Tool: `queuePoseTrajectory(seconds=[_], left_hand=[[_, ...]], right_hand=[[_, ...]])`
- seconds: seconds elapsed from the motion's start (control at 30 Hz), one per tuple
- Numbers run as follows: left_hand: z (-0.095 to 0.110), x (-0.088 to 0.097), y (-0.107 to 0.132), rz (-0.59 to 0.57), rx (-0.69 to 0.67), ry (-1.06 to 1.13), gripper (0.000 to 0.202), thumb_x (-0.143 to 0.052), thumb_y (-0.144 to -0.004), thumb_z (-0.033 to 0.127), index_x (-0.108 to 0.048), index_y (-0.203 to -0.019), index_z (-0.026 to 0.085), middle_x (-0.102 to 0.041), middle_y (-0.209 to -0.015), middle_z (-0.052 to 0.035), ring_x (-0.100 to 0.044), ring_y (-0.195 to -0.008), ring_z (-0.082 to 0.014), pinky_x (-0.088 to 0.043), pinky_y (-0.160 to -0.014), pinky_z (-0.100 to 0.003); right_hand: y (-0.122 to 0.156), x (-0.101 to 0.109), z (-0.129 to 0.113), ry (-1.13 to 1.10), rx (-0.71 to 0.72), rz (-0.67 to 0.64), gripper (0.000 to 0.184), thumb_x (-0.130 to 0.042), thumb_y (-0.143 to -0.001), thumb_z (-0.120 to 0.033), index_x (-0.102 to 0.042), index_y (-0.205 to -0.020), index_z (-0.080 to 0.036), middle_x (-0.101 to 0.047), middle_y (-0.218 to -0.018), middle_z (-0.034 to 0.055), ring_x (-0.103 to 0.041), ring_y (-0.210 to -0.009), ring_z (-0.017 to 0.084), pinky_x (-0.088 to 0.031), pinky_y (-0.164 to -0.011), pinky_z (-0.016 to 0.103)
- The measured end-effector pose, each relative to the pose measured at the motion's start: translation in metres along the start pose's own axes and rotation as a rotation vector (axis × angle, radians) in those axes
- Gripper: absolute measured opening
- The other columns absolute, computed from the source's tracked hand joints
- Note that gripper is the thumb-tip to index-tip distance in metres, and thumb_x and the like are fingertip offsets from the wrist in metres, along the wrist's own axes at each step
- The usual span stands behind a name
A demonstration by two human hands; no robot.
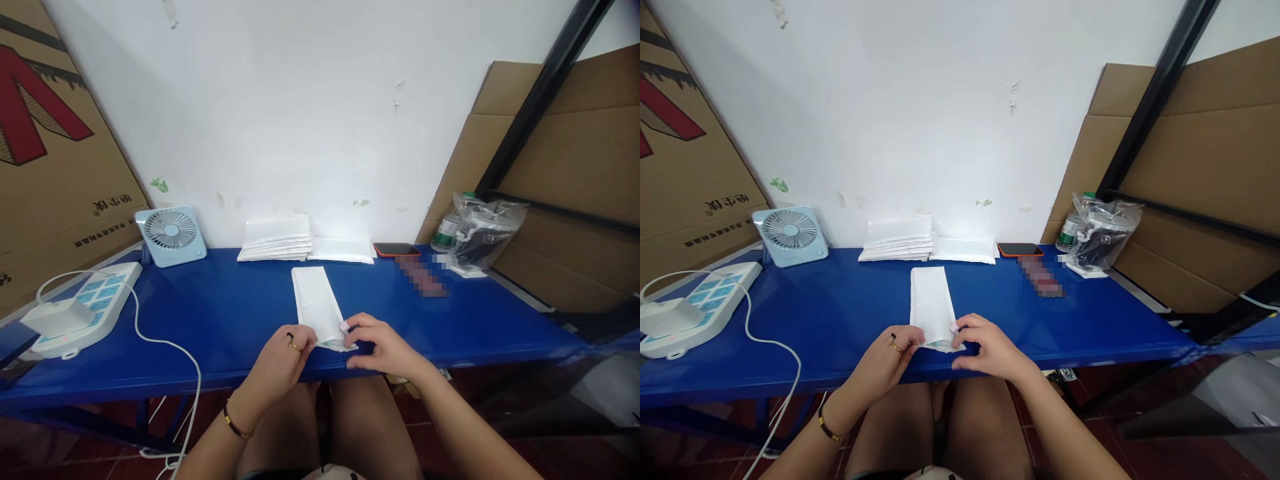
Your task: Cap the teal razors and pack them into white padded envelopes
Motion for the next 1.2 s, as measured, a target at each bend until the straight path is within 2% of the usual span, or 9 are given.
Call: queuePoseTrajectory(seconds=[0.1,0.2,0.33,0.4,0.63,0.8,0.93,1.07,1.2], left_hand=[[-0.002,-0.004,-0.005,-0.003,0.213,0.069,0.018,-0.033,-0.093,0.026,-0.05,-0.089,0.02,-0.061,-0.082,-0.0039,-0.057,-0.077,-0.0177,-0.045,-0.069,-0.031],[-0.006,-0.008,-0.012,0.027,0.399,0.101,0.02,-0.032,-0.092,0.029,-0.048,-0.084,0.02,-0.059,-0.073,-0.0022,-0.057,-0.068,-0.0173,-0.043,-0.06,-0.029],[-0.015,-0.008,-0.014,0.078,0.502,0.053,0.019,-0.034,-0.091,0.029,-0.049,-0.083,0.02,-0.061,-0.075,-0.0023,-0.058,-0.069,-0.0174,-0.042,-0.059,-0.027],[-0.016,-0.007,-0.014,0.053,0.529,0.02,0.019,-0.035,-0.091,0.028,-0.05,-0.084,0.02,-0.062,-0.075,-0.0026,-0.059,-0.068,-0.0171,-0.041,-0.058,-0.026],[-0.007,-0.008,-0.026,-0.141,0.494,-0.314,0.018,-0.038,-0.089,0.024,-0.054,-0.083,0.018,-0.062,-0.07,-0.0057,-0.059,-0.069,-0.0213,-0.035,-0.057,-0.029],[-0.008,-0.009,-0.028,-0.052,0.41,-0.429,0.018,-0.04,-0.089,0.025,-0.056,-0.082,0.017,-0.061,-0.067,-0.0061,-0.057,-0.075,-0.0231,-0.036,-0.065,-0.033],[-0.012,-0.006,-0.036,0.038,0.318,-0.435,0.01,-0.048,-0.084,0.02,-0.058,-0.084,0.02,-0.063,-0.085,-0.0059,-0.055,-0.088,-0.0227,-0.036,-0.072,-0.034],[-0.006,-0.008,-0.045,-0.034,0.163,-0.396,0.019,-0.044,-0.085,0.013,-0.061,-0.09,0.022,-0.064,-0.09,-0.0052,-0.056,-0.091,-0.0204,-0.038,-0.076,-0.035],[0.002,-0.014,-0.044,-0.109,0.208,-0.409,0.018,-0.05,-0.085,0.026,-0.062,-0.094,0.017,-0.066,-0.086,-0.0089,-0.06,-0.084,-0.0232,-0.043,-0.071,-0.034]], right_hand=[[-0.004,-0.005,0.002,-0.024,-0.111,0.047,0.018,-0.052,-0.087,-0.033,-0.061,-0.079,-0.021,-0.063,-0.083,0.0023,-0.058,-0.081,0.016,-0.043,-0.073,0.026],[-0.019,-0.012,0.003,-0.043,-0.246,0.09,0.019,-0.044,-0.09,-0.033,-0.056,-0.08,-0.02,-0.06,-0.068,-0.0017,-0.057,-0.064,0.014,-0.041,-0.062,0.025],[-0.035,-0.014,0.004,-0.051,-0.296,0.09,0.019,-0.043,-0.089,-0.031,-0.053,-0.078,-0.02,-0.057,-0.063,-0.0033,-0.054,-0.059,0.013,-0.039,-0.057,0.024],[-0.036,-0.012,0.006,-0.001,-0.298,0.082,0.019,-0.046,-0.087,-0.03,-0.055,-0.074,-0.02,-0.057,-0.066,-0.0023,-0.053,-0.061,0.013,-0.039,-0.057,0.024],[-0.032,-0.015,0.016,0.161,-0.353,0.118,0.018,-0.057,-0.079,-0.027,-0.058,-0.063,-0.018,-0.055,-0.076,0.0011,-0.052,-0.064,0.012,-0.039,-0.057,0.025],[-0.039,-0.024,0.021,0.255,-0.364,0.177,0.023,-0.051,-0.084,-0.03,-0.054,-0.065,-0.019,-0.053,-0.076,0.0,-0.051,-0.063,0.012,-0.038,-0.058,0.026],[-0.058,-0.023,0.031,0.313,-0.366,0.152,0.022,-0.05,-0.086,-0.029,-0.052,-0.067,-0.019,-0.052,-0.076,0.0008,-0.053,-0.068,0.013,-0.038,-0.062,0.026],[-0.078,-0.021,0.044,0.34,-0.377,0.101,0.02,-0.053,-0.084,-0.028,-0.054,-0.067,-0.018,-0.053,-0.077,0.0018,-0.053,-0.071,0.014,-0.038,-0.064,0.026],[-0.078,-0.015,0.042,0.363,-0.329,0.163,0.011,-0.055,-0.082,-0.028,-0.057,-0.077,-0.019,-0.055,-0.083,0.0026,-0.053,-0.073,0.014,-0.039,-0.065,0.027]])
Point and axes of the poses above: each hand's wrist, its own y-axis away from the middle knuckle, its own x-axis out of the back of the hand, z = x × y, the point moved 1 cm from there along -y, towards the middle knuckle
